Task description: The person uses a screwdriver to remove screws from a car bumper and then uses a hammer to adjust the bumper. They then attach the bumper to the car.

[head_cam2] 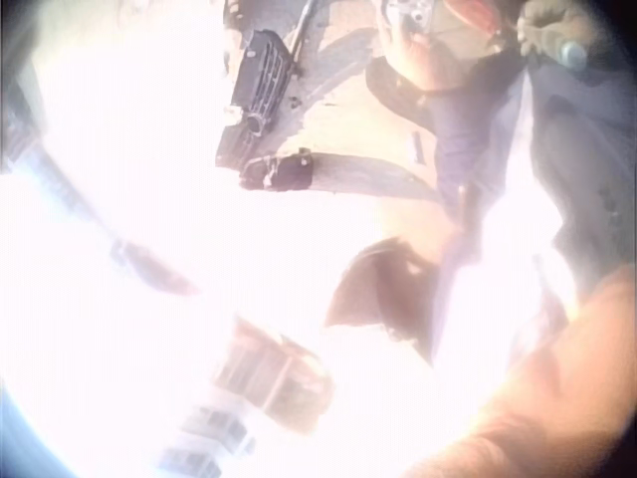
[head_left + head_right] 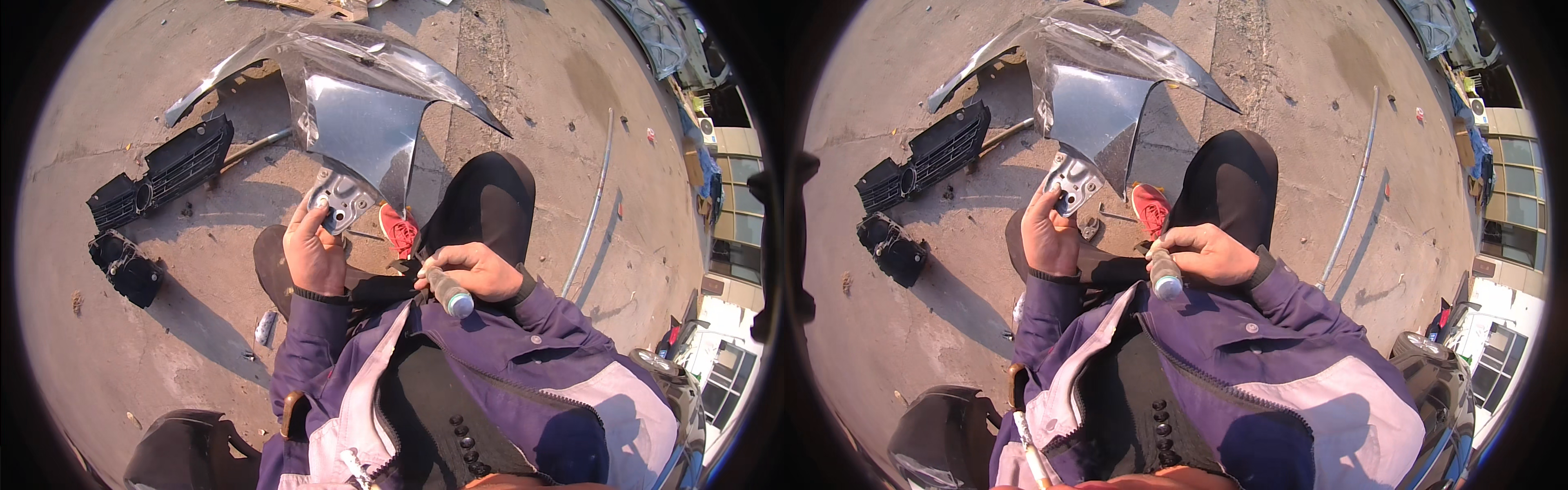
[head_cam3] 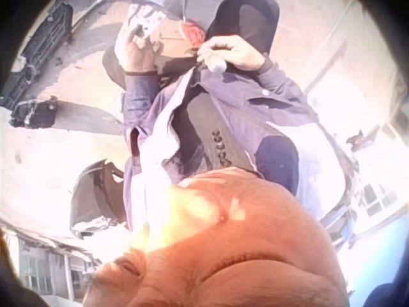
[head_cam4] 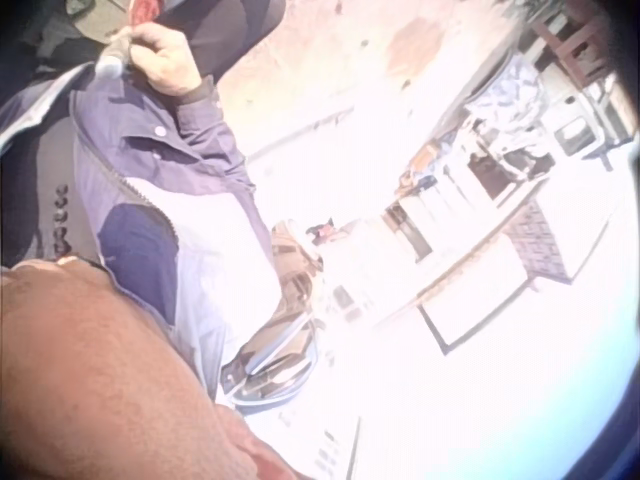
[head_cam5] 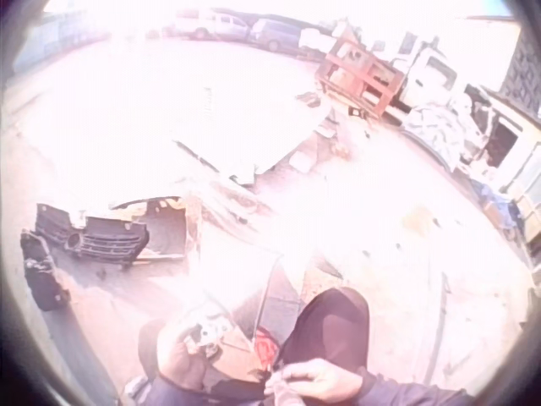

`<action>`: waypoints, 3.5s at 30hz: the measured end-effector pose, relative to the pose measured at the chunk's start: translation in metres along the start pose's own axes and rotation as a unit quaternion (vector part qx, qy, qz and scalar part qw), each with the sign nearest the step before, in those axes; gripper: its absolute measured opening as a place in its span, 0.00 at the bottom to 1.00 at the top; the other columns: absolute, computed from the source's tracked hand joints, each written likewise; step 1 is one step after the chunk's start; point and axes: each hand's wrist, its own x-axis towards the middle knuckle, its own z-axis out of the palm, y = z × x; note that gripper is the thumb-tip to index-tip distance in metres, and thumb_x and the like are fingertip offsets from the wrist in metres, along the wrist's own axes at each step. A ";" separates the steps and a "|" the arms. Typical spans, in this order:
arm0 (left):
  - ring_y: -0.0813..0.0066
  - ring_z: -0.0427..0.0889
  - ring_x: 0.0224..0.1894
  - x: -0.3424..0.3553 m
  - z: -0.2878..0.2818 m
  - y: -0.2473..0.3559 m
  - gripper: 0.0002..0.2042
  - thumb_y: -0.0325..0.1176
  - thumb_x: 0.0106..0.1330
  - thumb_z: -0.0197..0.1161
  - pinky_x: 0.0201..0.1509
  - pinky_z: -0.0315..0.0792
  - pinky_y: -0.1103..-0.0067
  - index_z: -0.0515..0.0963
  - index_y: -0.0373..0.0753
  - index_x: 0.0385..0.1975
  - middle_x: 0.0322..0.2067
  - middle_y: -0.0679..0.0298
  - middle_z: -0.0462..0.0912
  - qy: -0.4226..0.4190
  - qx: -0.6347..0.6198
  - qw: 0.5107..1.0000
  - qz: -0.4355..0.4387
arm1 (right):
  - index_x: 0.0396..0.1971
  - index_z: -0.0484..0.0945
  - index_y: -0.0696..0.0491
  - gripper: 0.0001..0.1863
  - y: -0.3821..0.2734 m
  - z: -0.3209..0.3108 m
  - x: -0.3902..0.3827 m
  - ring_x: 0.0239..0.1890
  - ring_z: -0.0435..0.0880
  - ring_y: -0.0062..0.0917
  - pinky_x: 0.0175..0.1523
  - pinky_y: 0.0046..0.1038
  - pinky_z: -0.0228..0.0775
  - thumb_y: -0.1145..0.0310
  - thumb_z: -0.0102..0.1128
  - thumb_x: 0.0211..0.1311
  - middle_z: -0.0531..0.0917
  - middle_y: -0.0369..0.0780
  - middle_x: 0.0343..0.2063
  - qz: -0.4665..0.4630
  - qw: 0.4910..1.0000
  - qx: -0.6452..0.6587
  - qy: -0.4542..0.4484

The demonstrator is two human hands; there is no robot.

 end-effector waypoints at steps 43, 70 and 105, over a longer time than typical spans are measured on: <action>0.60 0.94 0.40 0.001 -0.051 -0.083 0.14 0.37 0.83 0.64 0.45 0.93 0.67 0.79 0.34 0.58 0.44 0.54 0.91 -0.078 0.027 0.977 -0.197 | 0.65 0.80 0.57 0.23 -0.082 0.071 -0.043 0.33 0.88 0.51 0.39 0.47 0.83 0.74 0.64 0.71 0.84 0.52 0.38 -0.014 0.713 -0.695 0.092; 0.62 0.93 0.36 0.008 -0.064 -0.095 0.16 0.40 0.84 0.62 0.42 0.93 0.68 0.78 0.31 0.55 0.42 0.48 0.91 -0.102 0.026 0.982 -0.155 | 0.68 0.79 0.57 0.27 -0.058 0.075 -0.031 0.36 0.88 0.51 0.42 0.46 0.82 0.76 0.62 0.70 0.84 0.52 0.38 0.030 0.718 -0.689 0.097; 0.68 0.93 0.35 0.003 -0.059 -0.097 0.14 0.41 0.83 0.64 0.40 0.91 0.72 0.81 0.33 0.51 0.41 0.55 0.91 -0.057 0.052 0.990 -0.117 | 0.65 0.82 0.55 0.31 -0.171 0.093 0.038 0.43 0.91 0.42 0.48 0.44 0.84 0.70 0.69 0.58 0.85 0.45 0.38 0.032 0.438 -0.892 -0.110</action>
